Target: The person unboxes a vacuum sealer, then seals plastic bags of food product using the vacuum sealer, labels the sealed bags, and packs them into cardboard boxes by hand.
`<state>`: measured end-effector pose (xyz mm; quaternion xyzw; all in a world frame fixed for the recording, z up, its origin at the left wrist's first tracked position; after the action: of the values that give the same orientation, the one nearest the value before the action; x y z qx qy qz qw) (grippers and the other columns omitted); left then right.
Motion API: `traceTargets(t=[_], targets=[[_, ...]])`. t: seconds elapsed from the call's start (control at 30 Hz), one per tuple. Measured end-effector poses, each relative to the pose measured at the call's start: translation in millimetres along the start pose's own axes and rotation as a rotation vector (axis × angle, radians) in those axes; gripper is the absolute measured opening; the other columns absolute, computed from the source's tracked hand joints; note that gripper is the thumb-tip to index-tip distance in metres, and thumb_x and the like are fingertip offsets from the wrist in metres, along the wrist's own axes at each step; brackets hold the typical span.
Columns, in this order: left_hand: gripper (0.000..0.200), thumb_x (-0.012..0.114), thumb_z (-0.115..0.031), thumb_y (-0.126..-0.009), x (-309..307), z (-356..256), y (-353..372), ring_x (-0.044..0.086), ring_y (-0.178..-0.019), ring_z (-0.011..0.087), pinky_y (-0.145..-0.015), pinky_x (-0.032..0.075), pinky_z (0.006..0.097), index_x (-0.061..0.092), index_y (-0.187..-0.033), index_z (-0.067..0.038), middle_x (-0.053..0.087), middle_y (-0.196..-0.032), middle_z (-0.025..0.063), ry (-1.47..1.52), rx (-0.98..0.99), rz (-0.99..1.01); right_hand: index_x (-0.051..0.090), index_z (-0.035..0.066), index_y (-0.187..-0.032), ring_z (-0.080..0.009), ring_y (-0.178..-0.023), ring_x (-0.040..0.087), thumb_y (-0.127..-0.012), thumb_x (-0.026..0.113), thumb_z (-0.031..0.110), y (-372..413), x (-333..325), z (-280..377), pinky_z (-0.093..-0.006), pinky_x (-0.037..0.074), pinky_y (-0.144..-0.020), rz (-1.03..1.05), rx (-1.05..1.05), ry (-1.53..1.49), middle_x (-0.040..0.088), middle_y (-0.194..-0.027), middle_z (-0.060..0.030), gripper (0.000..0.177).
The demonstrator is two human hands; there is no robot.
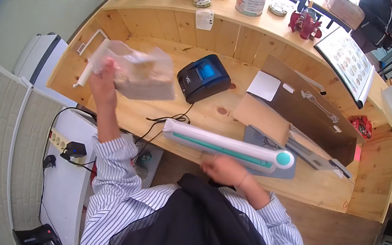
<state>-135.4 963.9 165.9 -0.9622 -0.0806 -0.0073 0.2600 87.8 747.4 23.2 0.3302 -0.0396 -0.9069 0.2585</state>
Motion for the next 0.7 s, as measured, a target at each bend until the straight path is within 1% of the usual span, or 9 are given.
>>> traceTargets(t=[0.07,0.13,0.27,0.33,0.37,0.4,0.43,0.5,0.7], targets=[[0.029,0.057,-0.032,-0.08,9,-22,35,0.047,-0.063,0.0073,-0.056,0.038,0.0215,0.056,-0.076,-0.004,0.053,-0.069,0.0001,0.009,-0.011,0.002,0.051,0.003,-0.109,-0.0288,-0.08,0.056,-0.072,0.063,0.022,13,-53,34,-0.0326,0.044,-0.073,-0.642,-0.15,-0.19,0.058,-0.087,-0.0132,0.043],[0.028,0.056,-0.032,-0.081,18,-39,73,0.046,-0.062,0.0072,-0.055,0.037,0.0213,0.054,-0.072,-0.005,0.052,-0.067,-0.0006,0.038,-0.056,0.076,0.043,0.005,-0.118,-0.0278,-0.084,0.056,-0.066,0.07,0.021,27,-88,84,-0.0319,0.044,-0.074,-1.052,-0.362,-0.144,0.058,-0.096,-0.0109,0.06],[0.033,0.057,-0.038,-0.079,29,-42,142,0.046,-0.063,0.0081,-0.057,0.037,0.021,0.052,-0.07,-0.006,0.051,-0.068,-0.0004,0.229,-0.231,0.223,0.05,0.003,-0.112,-0.0253,-0.087,0.057,-0.067,0.067,0.012,29,-80,111,-0.0299,0.044,-0.075,-1.067,-0.576,-0.337,0.059,-0.098,-0.01,0.048],[0.037,0.058,-0.04,-0.077,20,-22,158,0.047,-0.064,0.0091,-0.059,0.038,0.0214,0.052,-0.071,-0.005,0.052,-0.069,0.0007,0.301,-0.297,0.209,0.059,0.001,-0.099,-0.023,-0.089,0.057,-0.068,0.062,0.003,35,-64,118,-0.0297,0.045,-0.076,-0.816,-0.582,-0.239,0.06,-0.096,-0.0113,0.031],[0.041,0.059,-0.043,-0.075,20,-14,162,0.049,-0.072,0.0125,-0.066,0.04,0.0253,0.052,-0.08,-0.004,0.052,-0.077,0.0036,0.371,-0.218,0.37,0.063,-0.001,-0.087,-0.0221,-0.085,0.058,-0.068,0.057,-0.005,41,-58,126,-0.0289,0.045,-0.074,-0.861,-0.529,-0.312,0.062,-0.09,-0.0124,0.02],[0.048,0.061,-0.046,-0.072,22,-21,164,0.051,-0.08,0.0159,-0.072,0.042,0.0292,0.051,-0.09,-0.003,0.053,-0.085,0.0065,0.441,-0.14,0.531,0.063,-0.001,-0.087,-0.0221,-0.085,0.058,-0.068,0.057,-0.005,44,-54,129,-0.0289,0.045,-0.074,-0.866,-0.522,-0.314,0.062,-0.09,-0.0124,0.02],[0.048,0.061,-0.046,-0.072,19,-25,167,0.051,-0.08,0.0159,-0.072,0.042,0.0292,0.051,-0.09,-0.003,0.053,-0.085,0.0065,0.443,-0.147,0.539,0.063,-0.001,-0.086,-0.0225,-0.083,0.058,-0.068,0.057,-0.005,49,-51,130,-0.0285,0.045,-0.074,-0.867,-0.541,-0.342,0.061,-0.09,-0.0129,0.02],[0.06,0.069,-0.048,-0.062,27,-36,178,0.052,-0.089,0.0195,-0.079,0.041,0.0317,0.052,-0.094,-0.001,0.054,-0.091,0.0092,0.69,-0.402,0.719,0.063,-0.003,-0.084,-0.0227,-0.079,0.058,-0.068,0.057,-0.004,58,-48,137,-0.0269,0.044,-0.071,-0.882,-0.574,-0.379,0.061,-0.089,-0.0138,0.017],[0.053,0.075,-0.033,-0.059,26,-48,176,0.053,-0.091,0.0174,-0.079,0.042,0.029,0.057,-0.094,0.002,0.057,-0.098,0.0102,0.694,-0.32,0.946,0.061,-0.004,-0.087,-0.0134,-0.076,0.056,-0.074,0.058,0.004,78,-32,139,-0.0232,0.043,-0.067,-0.89,-0.309,-0.535,0.062,-0.085,-0.0105,0.015]])
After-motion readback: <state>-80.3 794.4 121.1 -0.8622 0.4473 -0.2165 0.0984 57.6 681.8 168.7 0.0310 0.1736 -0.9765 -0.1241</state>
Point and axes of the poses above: each hand's wrist, its own y-axis away from the middle knuckle, its own x-axis out of the palm, z = x × y, the point moved 5 cm from there along -y, towards the middle knuckle
